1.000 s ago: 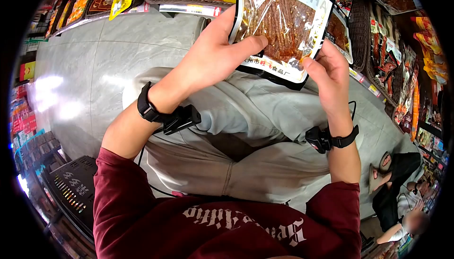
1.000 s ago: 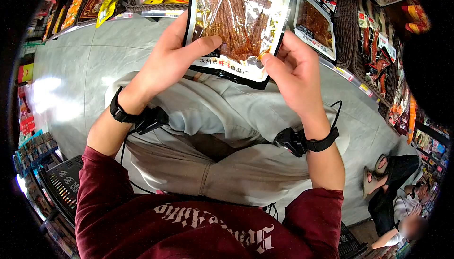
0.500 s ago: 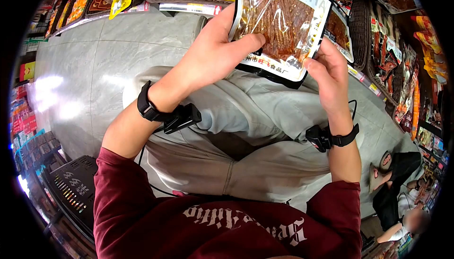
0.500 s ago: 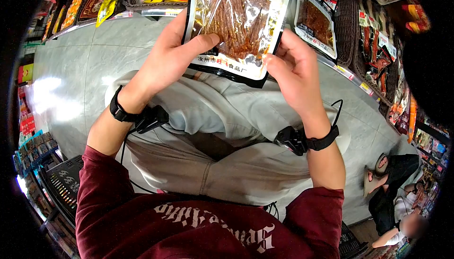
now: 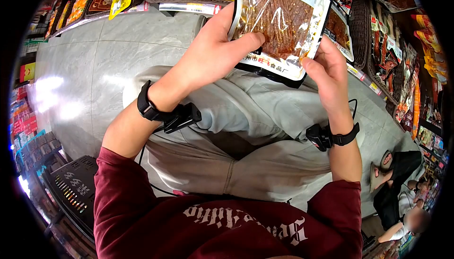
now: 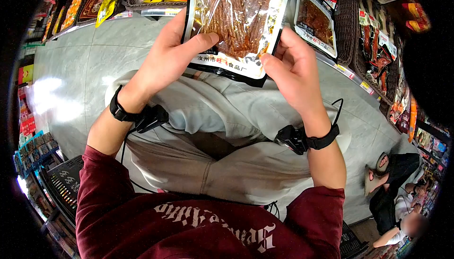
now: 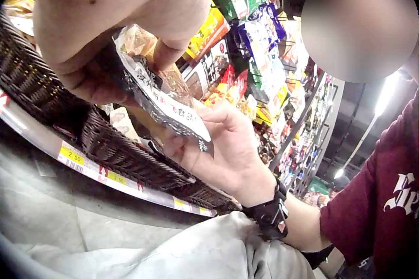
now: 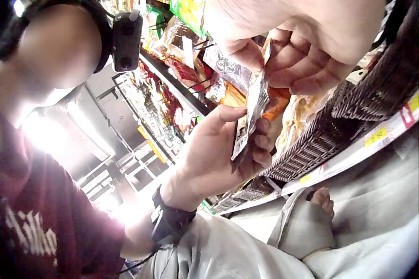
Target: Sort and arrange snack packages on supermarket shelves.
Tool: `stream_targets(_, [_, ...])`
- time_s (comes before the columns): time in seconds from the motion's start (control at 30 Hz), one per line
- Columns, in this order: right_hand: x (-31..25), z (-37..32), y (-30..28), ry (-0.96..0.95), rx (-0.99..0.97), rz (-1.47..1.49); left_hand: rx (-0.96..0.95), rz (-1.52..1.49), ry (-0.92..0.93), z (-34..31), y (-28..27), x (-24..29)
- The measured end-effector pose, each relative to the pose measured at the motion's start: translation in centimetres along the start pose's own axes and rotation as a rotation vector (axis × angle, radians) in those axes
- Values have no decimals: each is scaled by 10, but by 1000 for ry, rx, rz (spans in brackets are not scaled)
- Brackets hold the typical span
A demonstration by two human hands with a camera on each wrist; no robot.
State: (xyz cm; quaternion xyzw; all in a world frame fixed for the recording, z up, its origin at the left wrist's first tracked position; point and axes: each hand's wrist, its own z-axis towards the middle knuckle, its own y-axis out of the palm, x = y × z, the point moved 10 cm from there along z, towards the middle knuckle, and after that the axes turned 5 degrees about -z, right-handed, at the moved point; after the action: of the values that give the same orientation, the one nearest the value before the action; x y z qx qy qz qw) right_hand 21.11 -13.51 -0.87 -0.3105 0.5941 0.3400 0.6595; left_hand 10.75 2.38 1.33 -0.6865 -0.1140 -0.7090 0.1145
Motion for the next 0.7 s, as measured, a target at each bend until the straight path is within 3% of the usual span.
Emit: stream_targets(0.7, [1,1,3,13,4,-21,-1,41,25,0,0,4])
